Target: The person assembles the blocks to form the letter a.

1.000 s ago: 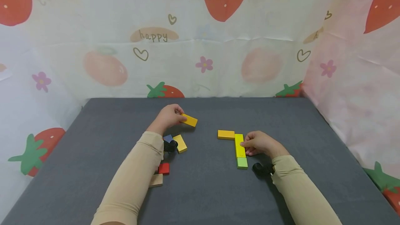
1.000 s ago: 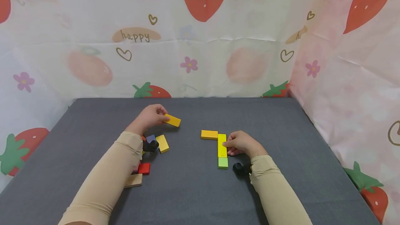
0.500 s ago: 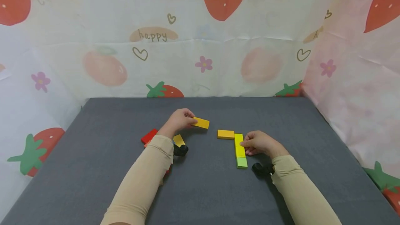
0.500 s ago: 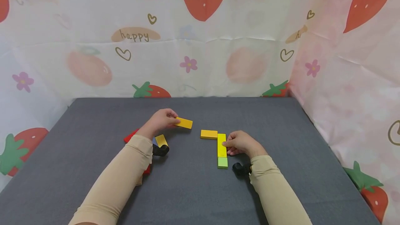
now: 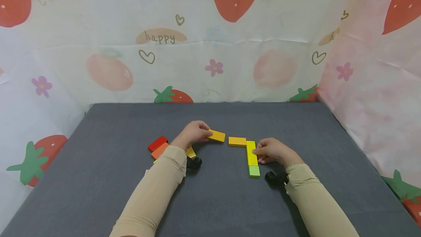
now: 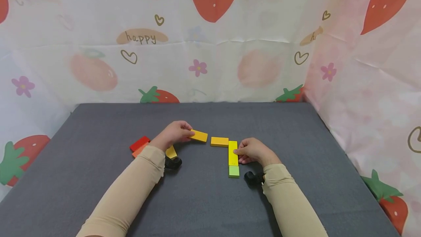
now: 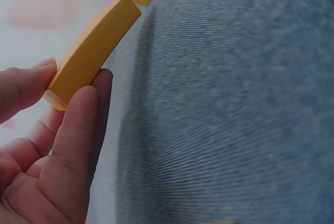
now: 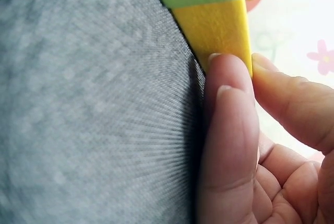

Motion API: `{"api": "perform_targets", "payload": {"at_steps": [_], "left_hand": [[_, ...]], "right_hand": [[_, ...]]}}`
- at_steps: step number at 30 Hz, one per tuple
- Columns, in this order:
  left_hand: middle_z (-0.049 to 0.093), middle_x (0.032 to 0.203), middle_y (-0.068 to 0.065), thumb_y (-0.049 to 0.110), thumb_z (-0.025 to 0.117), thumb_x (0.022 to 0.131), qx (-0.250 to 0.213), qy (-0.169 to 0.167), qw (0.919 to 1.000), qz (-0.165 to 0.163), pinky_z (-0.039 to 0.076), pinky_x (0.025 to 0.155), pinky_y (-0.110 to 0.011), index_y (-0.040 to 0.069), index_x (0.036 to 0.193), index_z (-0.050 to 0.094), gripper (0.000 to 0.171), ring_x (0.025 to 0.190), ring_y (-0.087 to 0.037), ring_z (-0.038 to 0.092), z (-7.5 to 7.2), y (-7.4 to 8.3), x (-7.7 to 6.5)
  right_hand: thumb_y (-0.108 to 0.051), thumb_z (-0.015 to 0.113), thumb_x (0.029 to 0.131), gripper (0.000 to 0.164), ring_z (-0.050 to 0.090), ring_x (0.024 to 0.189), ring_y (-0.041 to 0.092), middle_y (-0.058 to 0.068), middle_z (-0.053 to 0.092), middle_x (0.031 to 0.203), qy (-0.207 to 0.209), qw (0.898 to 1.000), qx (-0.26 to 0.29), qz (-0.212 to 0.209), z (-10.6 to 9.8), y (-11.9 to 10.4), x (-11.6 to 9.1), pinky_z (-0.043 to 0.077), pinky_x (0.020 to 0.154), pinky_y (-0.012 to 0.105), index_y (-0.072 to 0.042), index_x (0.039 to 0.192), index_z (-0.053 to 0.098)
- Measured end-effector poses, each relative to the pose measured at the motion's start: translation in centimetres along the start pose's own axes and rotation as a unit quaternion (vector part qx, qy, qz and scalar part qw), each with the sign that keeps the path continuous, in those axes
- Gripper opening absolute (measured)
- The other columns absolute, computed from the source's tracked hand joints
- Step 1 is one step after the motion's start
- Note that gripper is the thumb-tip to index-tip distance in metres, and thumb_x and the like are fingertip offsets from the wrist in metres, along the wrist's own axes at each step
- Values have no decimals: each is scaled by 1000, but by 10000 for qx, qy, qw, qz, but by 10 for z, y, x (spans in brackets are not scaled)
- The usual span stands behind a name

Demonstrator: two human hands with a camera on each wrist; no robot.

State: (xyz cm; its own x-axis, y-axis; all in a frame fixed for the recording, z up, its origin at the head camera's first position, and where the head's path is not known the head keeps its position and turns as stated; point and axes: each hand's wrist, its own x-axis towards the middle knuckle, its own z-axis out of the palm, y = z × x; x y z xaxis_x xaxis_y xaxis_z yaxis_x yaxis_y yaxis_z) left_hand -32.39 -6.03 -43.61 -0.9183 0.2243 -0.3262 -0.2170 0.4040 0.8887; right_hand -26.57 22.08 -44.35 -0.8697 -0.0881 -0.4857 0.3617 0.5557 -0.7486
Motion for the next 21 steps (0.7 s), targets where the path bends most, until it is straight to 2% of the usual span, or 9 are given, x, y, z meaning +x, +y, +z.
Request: {"api": "perform_targets", "payload": {"at_steps": [12,21], "left_hand": [[55,106,-11,15,68,83,79,-118,9998,-155,52,69,-25,5,98,60,20,86,-20,60,9,-3,2],[60,93,-11,20,66,84,437,-200,9988,-114,52,64,-25,5,95,61,18,71,-16,64,14,-2,-1]], "right_hand": [[-18,64,86,16,56,56,14,7,58,71,-40,10000,54,52,-1,0,2,50,57,26,-4,82,57],[-18,64,86,16,55,54,13,6,58,70,-59,9999,113,24,-1,2,3,50,56,25,-5,81,56]]}}
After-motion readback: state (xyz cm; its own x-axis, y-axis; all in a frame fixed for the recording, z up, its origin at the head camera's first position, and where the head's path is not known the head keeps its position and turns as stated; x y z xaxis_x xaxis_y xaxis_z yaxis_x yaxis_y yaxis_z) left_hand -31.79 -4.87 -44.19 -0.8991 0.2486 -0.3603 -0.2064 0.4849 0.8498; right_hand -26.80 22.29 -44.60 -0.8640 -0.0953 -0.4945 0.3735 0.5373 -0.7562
